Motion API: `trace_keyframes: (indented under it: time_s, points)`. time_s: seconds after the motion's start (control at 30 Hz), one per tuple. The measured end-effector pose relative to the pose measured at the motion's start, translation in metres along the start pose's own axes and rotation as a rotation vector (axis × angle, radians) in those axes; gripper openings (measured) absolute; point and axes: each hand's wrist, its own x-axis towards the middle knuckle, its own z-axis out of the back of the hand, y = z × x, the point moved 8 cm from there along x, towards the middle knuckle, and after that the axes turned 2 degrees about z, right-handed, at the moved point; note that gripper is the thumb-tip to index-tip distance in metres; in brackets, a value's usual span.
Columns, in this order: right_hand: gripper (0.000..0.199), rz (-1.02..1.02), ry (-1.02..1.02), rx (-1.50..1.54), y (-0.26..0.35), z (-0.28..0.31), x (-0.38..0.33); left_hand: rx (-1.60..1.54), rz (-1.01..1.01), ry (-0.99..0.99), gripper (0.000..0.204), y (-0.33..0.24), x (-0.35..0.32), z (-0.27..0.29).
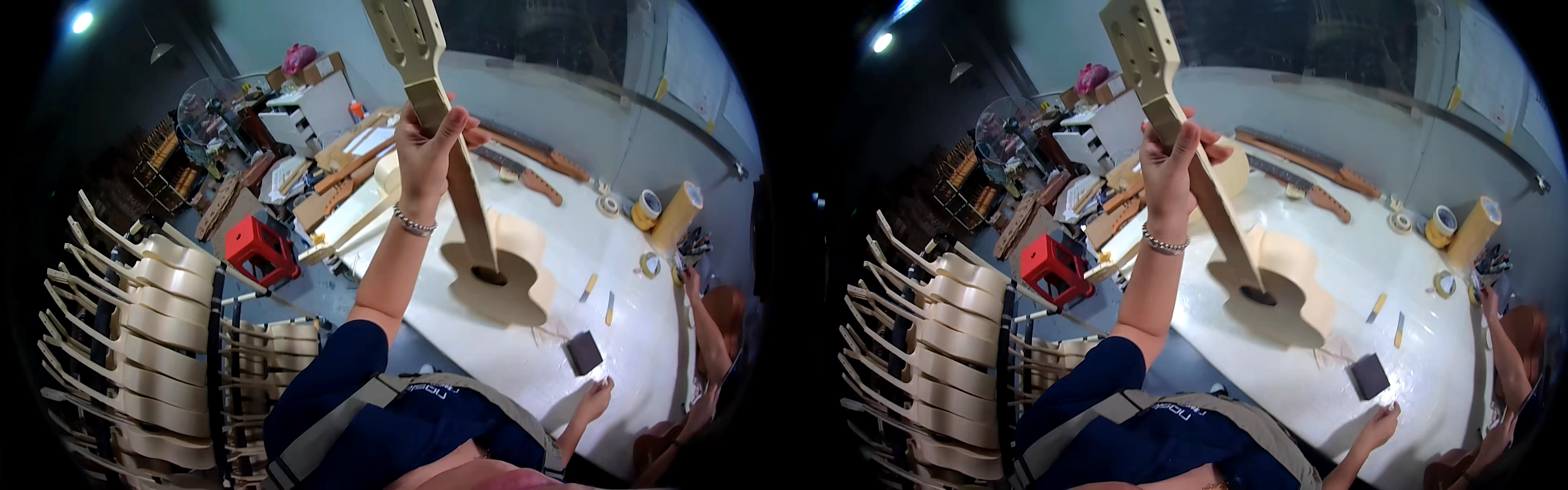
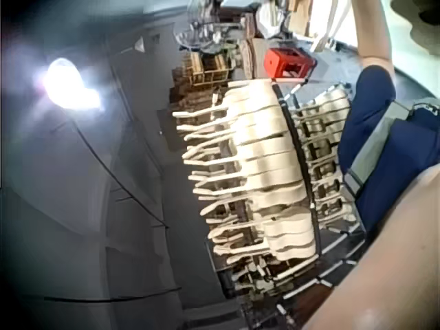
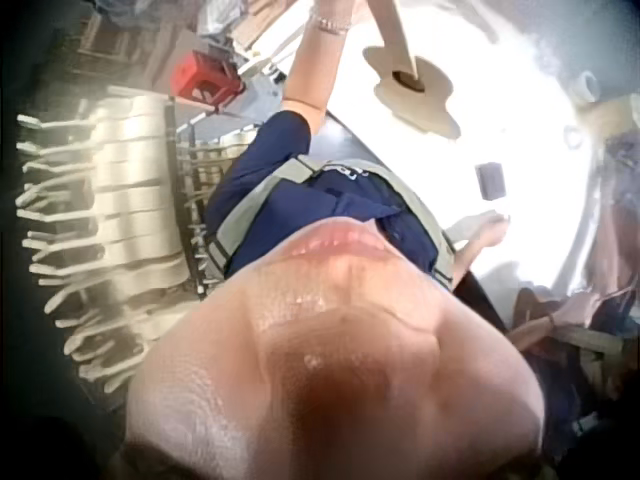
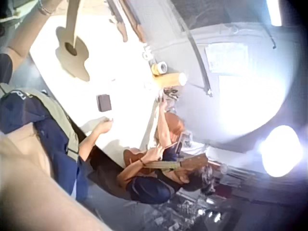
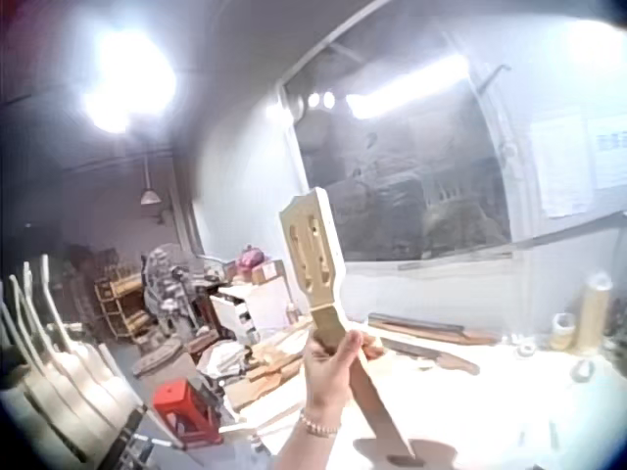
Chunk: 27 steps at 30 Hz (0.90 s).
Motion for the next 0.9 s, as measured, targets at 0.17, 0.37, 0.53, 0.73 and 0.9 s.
trace_keyframes:
  time_s: [0.17, 0.37, 0.53, 0.73, 0.9]
  points:
    - [0.034, 0.031, -0.033, -0.119, -0.026, -0.025, 0.025, 0.262, 0.074, 0.149, 0.047, -0.005, 0.006, -0.006]
    - [0.033, 0.107, -0.098, -0.108, -0.026, -0.039, 0.053, 0.458, -0.028, 0.064, 0.044, -0.013, -0.003, -0.003]
    - [0.033, 0.139, -0.25, -0.04, 0.035, -0.022, 0.031, 0.36, 0.113, 0.12, 0.034, 0.007, -0.028, -0.004]
    - [0.031, 0.241, -0.204, 0.235, 0.117, -0.024, -0.007, 0.332, 0.193, 0.155, 0.026, 0.016, -0.059, -0.005]
    - [0.029, 0.293, -0.254, 0.311, 0.165, -0.017, -0.015, 0.32, 0.157, 0.172, 0.024, 0.008, -0.07, -0.002]
